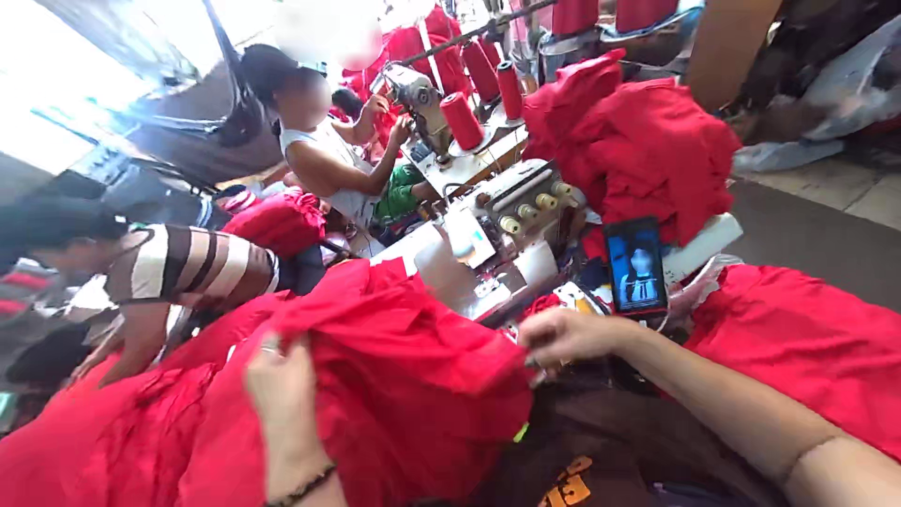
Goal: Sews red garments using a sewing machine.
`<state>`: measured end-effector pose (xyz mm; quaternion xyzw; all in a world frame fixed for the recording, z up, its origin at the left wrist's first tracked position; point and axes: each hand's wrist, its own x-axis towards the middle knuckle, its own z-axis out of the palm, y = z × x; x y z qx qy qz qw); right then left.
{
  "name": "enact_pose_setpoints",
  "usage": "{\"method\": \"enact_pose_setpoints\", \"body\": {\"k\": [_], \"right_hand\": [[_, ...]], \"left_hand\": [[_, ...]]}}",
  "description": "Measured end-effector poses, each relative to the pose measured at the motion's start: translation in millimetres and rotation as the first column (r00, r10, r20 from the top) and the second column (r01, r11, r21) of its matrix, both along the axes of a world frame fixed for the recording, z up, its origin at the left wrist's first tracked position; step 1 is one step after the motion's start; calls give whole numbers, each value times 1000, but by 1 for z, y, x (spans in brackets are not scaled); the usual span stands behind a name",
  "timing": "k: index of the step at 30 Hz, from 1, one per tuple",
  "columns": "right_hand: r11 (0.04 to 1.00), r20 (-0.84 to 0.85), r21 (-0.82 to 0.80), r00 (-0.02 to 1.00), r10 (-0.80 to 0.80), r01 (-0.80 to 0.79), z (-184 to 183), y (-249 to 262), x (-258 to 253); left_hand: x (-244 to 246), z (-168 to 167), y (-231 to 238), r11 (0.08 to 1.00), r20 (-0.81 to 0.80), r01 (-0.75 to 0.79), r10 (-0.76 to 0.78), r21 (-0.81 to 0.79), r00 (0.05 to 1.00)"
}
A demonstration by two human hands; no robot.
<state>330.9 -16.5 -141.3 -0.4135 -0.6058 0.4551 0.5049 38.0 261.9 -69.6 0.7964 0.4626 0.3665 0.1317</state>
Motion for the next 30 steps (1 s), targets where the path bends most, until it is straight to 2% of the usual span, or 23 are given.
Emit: {"method": "enact_pose_setpoints", "body": {"k": [2,4,5,6,7,8,9,10,11,13,15,16,17,19,21,22,25,30], "right_hand": [[980,-188,92,969,-159,179,23,7,-1],[962,-252,87,939,-232,261,34,12,-13],[964,-228,95,948,-222,249,31,14,-22],[973,-167,106,968,-187,206,24,16,-34],[984,-82,120,989,-126,135,13,18,-48],[990,15,135,999,-42,40,-2,21,-65],[988,123,139,991,46,-63,-17,23,-84],[978,239,120,961,140,-172,-33,23,-101],[956,352,92,907,232,-280,-46,24,-116],[881,527,-21,744,411,-473,-63,27,-137],[812,615,-151,590,524,-564,-68,38,-144],[815,632,-172,572,522,-553,-66,45,-145],[841,636,-165,596,490,-515,-60,53,-146],[918,593,-106,716,368,-383,-43,73,-148],[983,523,24,840,141,-180,-32,97,-159],[992,499,106,867,8,-71,-30,108,-167],[957,457,263,859,-232,118,-29,137,-188],[941,450,278,840,-305,193,-23,153,-216]], "left_hand": [[-34,36,25,974,155,-34,-1,225,988],[-70,67,34,908,246,-123,23,401,969],[-72,89,12,900,277,-209,104,383,955],[-68,111,-15,893,234,-356,297,276,926],[-60,129,-39,852,78,-511,505,111,860],[-60,134,-40,771,-128,-636,633,18,763],[-110,98,-17,813,-206,-496,565,303,799],[-141,75,-7,837,-236,-477,537,269,810],[-162,56,-5,841,-284,-517,541,161,792],[-187,16,-19,827,-401,-561,528,40,749],[-189,-17,-40,856,-396,-511,497,78,772],[-183,-28,-47,883,-383,-454,464,122,799],[-171,-36,-54,912,-377,-380,409,154,831],[-137,-46,-66,972,-401,-186,228,141,887],[-110,-61,-68,995,-458,-19,64,102,887],[-104,-70,-66,997,-485,14,27,80,874],[-111,-78,-60,999,-492,-40,43,17,869],[-144,-58,-70,988,-343,-150,151,32,927]]}}
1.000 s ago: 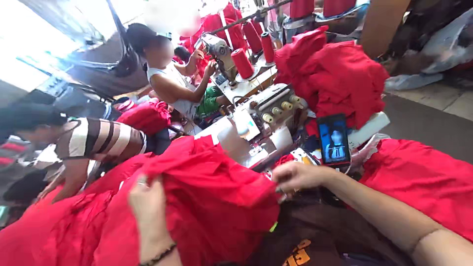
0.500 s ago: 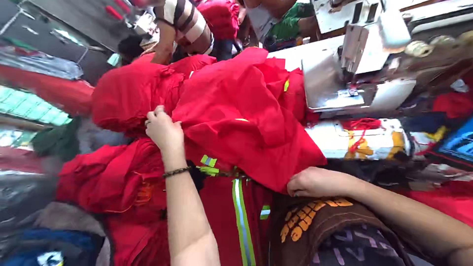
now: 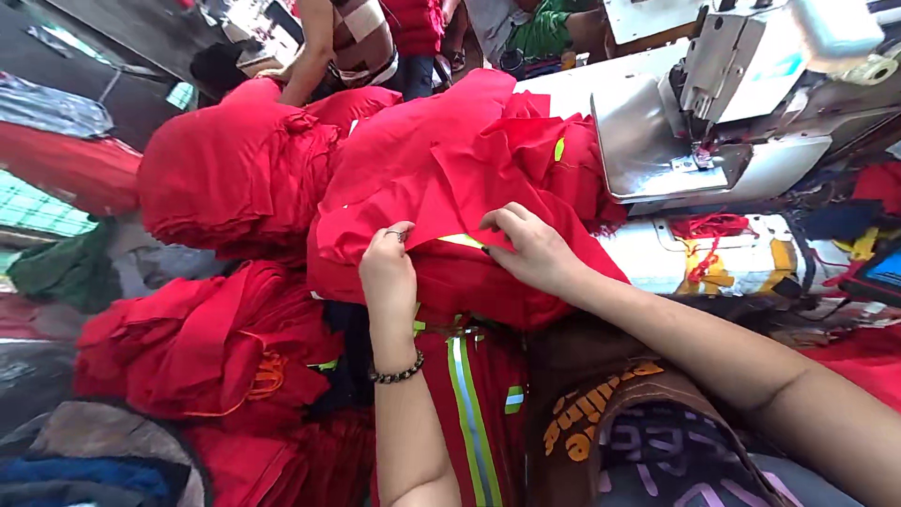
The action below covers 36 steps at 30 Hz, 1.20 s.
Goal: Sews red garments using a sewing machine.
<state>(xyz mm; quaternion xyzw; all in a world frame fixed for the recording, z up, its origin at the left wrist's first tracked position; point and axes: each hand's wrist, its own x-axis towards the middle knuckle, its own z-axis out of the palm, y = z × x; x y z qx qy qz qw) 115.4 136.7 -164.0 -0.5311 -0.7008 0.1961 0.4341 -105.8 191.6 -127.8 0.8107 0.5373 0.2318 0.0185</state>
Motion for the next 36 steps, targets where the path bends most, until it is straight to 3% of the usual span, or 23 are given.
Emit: {"method": "enact_pose_setpoints", "body": {"k": [4,8,10,13,15,17,19,21,23,25,28,31,36], "right_hand": [[994,95,65,992,-88,82,3,17,-28],[988,124,102,984,-127,115,7,14,-25],[998,68,13,995,-67,66,13,0,-8],[944,-242,-298,968,69,-142,15,-27,20],[797,-562,-479,826,43,-368,8,-41,37],[686,-647,-570,762,-35,-453,-3,-50,55],[716,-432,-614,901,48,-332,-10,-53,72],[847,-31,-509,987,156,-150,-9,-51,87],[957,268,-286,956,123,-43,-5,-47,97],[994,467,-107,882,65,-16,0,-37,100],[1000,744,23,668,-13,-5,-6,-22,87],[996,831,83,550,-79,19,-35,-3,85],[996,698,-13,714,-58,94,-18,6,86]], "left_hand": [[-5,27,-23,994,220,107,-97,-35,971],[-8,45,-12,975,429,191,-221,112,876],[-8,42,-3,961,536,222,-277,166,797],[10,25,-1,984,624,117,-174,131,762],[24,4,4,993,523,37,-89,109,848],[37,-26,13,999,344,-37,25,27,939],[52,-52,20,990,126,-133,137,-39,982],[59,-61,25,981,20,-193,193,1,981],[58,-66,24,978,37,-205,204,24,978],[57,-66,23,978,66,-205,203,28,977],[56,-68,23,978,78,-201,196,56,977],[57,-69,20,976,89,-208,202,64,975],[53,-71,13,979,89,-175,166,107,982]]}}
